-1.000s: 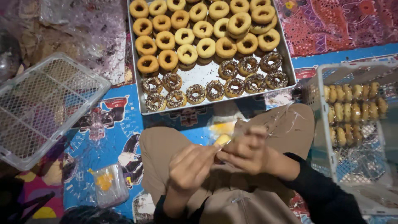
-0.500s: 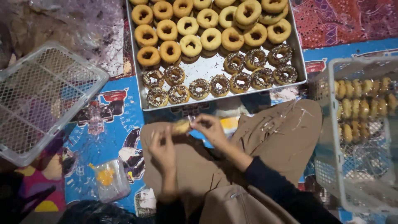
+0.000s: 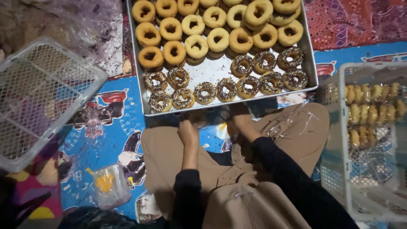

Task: The person sits on the floor and repeatedly picks donuts from a metal tray, places them into small plastic bags, and then puts the filled bags into a white plastic crate.

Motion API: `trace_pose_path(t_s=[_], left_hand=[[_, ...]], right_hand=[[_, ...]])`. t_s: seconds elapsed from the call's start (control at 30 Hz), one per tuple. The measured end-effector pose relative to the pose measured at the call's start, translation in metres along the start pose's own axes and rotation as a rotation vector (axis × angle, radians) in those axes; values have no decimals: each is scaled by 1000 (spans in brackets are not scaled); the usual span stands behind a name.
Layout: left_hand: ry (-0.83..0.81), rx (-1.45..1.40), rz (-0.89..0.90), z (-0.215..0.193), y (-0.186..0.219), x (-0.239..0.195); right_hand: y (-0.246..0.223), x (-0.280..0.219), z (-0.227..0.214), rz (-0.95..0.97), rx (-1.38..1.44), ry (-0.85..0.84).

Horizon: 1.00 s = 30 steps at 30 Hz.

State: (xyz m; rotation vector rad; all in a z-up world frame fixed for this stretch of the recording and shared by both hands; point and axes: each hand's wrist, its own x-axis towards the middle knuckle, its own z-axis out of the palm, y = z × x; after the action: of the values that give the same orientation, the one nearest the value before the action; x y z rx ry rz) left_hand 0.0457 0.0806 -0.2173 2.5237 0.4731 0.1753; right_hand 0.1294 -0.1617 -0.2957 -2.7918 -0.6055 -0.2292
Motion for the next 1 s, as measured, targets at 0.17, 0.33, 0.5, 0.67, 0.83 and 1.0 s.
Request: trace_pose_path(t_s=[0.17,0.33,0.5,0.67,0.83,1.0], left_hand=[[-39,-11,131,27,41,-1],[-573,-554,-108,-19,148,-66],[122,-874,420,-96,177,-97],[250,-1711,-643,-149,91,-19],[552,-2345,-414,-173,33,38],[464,-2578,-659,-172,28,60]], right_hand=[[-24,-18,-13,59,-58,-422],[-38,-77,-143,-59,-25,-172],[-99,-55,-256,363,211,-330],[-165,63,-246,-222,1077,-343],[-169,179,-165,47,278,58],[-172,179,-160,-57,352,194]])
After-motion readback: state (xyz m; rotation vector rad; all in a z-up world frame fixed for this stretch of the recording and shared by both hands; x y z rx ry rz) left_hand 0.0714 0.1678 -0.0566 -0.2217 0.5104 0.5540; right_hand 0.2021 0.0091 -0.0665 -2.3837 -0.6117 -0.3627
